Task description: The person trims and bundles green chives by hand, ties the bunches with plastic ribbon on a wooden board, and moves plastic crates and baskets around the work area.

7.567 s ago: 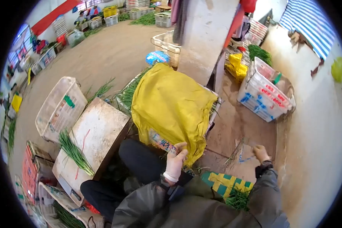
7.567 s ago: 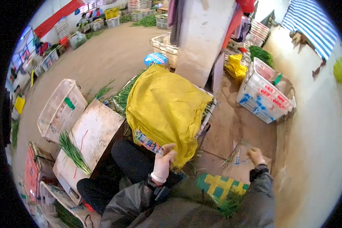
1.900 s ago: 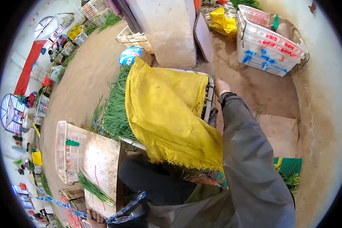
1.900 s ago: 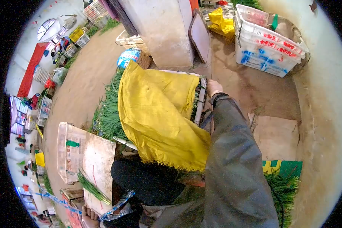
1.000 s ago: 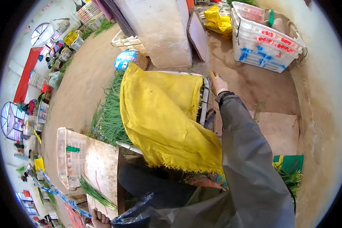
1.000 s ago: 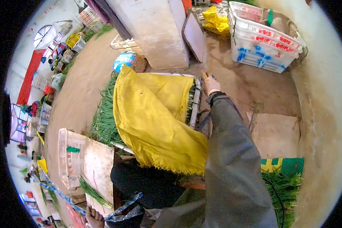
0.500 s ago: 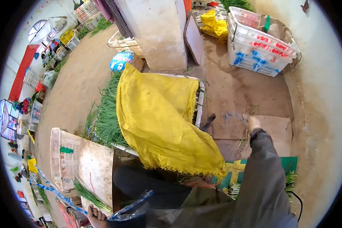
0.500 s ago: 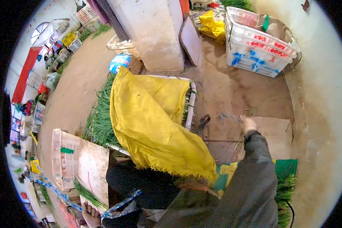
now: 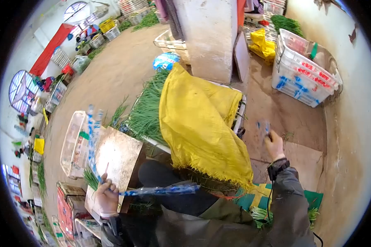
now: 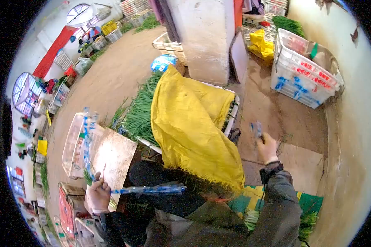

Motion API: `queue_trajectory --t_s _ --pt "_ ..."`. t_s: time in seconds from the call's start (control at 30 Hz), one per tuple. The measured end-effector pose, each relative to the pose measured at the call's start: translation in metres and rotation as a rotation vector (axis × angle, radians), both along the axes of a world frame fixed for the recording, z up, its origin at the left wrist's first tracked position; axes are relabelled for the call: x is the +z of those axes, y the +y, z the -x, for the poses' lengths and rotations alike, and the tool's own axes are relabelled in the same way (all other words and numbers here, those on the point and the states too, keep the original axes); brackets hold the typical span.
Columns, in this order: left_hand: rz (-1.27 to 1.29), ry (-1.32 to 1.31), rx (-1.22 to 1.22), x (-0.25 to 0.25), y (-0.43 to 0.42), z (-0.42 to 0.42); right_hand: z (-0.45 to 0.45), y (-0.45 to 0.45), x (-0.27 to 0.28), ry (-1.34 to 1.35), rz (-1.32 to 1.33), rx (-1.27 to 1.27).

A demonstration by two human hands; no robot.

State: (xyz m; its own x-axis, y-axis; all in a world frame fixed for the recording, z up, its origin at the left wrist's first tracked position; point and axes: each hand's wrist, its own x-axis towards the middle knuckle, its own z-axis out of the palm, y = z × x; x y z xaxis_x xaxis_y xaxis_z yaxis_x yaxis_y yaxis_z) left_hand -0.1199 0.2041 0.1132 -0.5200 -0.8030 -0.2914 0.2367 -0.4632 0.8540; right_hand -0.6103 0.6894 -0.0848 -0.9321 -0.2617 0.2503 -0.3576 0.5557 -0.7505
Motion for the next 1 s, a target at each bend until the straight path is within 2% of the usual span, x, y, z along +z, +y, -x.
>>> queue_trajectory --t_s 0.07,0.1,0.17,0.2,0.23,0.27,0.3,0.33,0.37,0.4,0.43,0.5,0.6,0.73,0.83,0.87,0.9,0.97,1.0 --pt "0.066 0.11 -0.087 0.004 0.015 0.014 -0.027 -0.081 0.099 0.381 0.017 0.178" --pt "0.11 0.095 -0.069 0.008 0.029 0.027 -0.041 -0.108 0.133 0.519 -0.081 0.311" --pt "0.152 0.106 -0.09 0.0 0.047 0.046 -0.075 -0.163 0.161 0.667 -0.019 0.596" --pt "0.155 0.071 -0.089 0.0 0.061 0.06 -0.09 -0.187 0.156 0.683 0.052 0.804" --pt "0.157 0.036 -0.091 -0.002 0.075 0.074 -0.128 -0.213 0.169 0.725 -0.027 0.848" --pt "0.13 0.065 -0.111 -0.006 0.09 0.084 -0.157 -0.234 0.174 0.764 0.062 0.985" --pt "0.103 0.092 -0.134 -0.013 0.102 0.094 -0.188 -0.248 0.183 0.825 -0.039 1.062" --pt "0.049 0.107 -0.103 -0.031 0.109 0.1 -0.22 -0.262 0.173 0.868 -0.039 1.07" --pt "-0.015 0.093 -0.082 -0.027 0.123 0.106 -0.246 -0.273 0.167 0.893 -0.051 1.075" --pt "-0.057 0.083 -0.053 -0.028 0.125 0.107 -0.267 -0.275 0.164 0.898 -0.202 1.081" --pt "-0.101 0.071 -0.021 -0.029 0.126 0.105 -0.285 -0.279 0.15 0.784 -0.266 1.099" --pt "-0.107 0.003 0.075 -0.04 0.115 0.093 -0.298 -0.272 0.156 0.728 -0.207 1.04" --pt "-0.067 0.018 0.122 -0.056 0.104 0.069 -0.304 -0.267 0.152 0.649 -0.197 1.198" --pt "-0.098 0.089 0.263 -0.077 0.085 0.045 -0.28 -0.265 0.151 0.697 -0.04 1.355" --pt "-0.29 0.214 0.292 -0.099 0.068 0.02 -0.259 -0.261 0.154 0.694 -0.062 1.24" --pt "-0.282 0.259 0.26 -0.091 0.07 0.014 -0.252 -0.259 0.155 0.69 -0.065 1.269" --pt "-0.244 0.266 0.279 -0.088 0.068 0.008 -0.243 -0.26 0.142 0.47 -0.082 1.353" --pt "-0.191 0.251 0.456 -0.078 0.059 -0.008 -0.226 -0.241 0.13 -0.338 0.225 1.136" --pt "-0.227 0.274 0.461 -0.092 0.045 -0.03 -0.217 -0.24 0.137 -0.109 -0.082 0.98"
